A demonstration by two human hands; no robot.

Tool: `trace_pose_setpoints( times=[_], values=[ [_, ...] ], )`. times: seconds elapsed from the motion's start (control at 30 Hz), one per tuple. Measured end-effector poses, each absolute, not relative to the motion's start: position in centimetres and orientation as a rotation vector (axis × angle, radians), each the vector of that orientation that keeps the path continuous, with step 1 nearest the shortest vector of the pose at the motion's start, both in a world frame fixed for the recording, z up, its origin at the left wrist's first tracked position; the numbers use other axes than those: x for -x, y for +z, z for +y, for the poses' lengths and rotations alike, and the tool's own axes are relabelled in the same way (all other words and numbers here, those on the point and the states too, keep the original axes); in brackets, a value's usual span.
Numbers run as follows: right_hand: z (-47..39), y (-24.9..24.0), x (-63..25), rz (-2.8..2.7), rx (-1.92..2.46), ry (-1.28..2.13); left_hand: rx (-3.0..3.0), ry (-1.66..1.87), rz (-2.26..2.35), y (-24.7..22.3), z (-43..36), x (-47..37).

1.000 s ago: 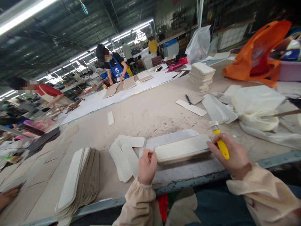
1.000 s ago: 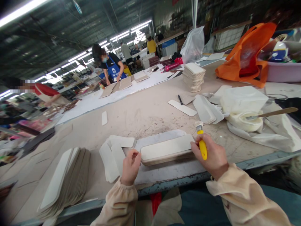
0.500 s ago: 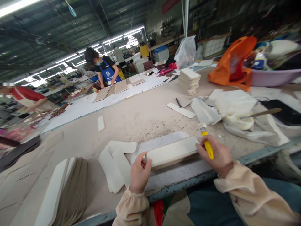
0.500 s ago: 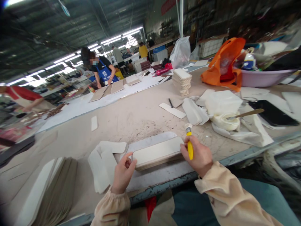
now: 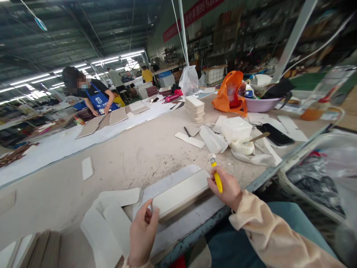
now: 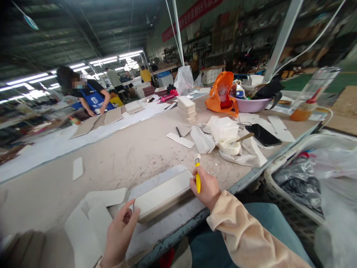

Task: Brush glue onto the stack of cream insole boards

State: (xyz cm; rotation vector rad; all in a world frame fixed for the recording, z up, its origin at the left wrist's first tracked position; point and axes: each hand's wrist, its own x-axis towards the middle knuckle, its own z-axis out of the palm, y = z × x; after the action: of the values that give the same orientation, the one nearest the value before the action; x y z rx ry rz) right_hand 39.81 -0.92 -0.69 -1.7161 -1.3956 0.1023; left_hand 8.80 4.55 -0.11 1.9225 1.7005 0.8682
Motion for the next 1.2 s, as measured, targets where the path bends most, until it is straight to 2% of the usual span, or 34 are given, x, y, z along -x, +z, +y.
trace_pose_setpoints(
  times=[0.43, 0.67, 0.83, 1.2],
  values=[
    [-0.68, -0.58, -39.86, -1.353, 1.736, 0.159, -1.971, 0.804, 1.688, -0.25, 4.86, -8.61],
    [-0.88, -0.21, -40.15, -1.374, 1.772, -0.010, -1.996, 0.779, 1.659, -0.14, 5.06, -8.43],
    [-0.77, -0.49, -40.30, -1.393, 1.724, 0.178, -1.987, 0.789, 1.662, -0.39, 5.01, -8.40],
    [-0.71, -0.43, -40.14, -1.324, 1.623, 0.208, -1.995, 0.774, 1.654, -0.42, 4.88, -8.48]
  ],
)
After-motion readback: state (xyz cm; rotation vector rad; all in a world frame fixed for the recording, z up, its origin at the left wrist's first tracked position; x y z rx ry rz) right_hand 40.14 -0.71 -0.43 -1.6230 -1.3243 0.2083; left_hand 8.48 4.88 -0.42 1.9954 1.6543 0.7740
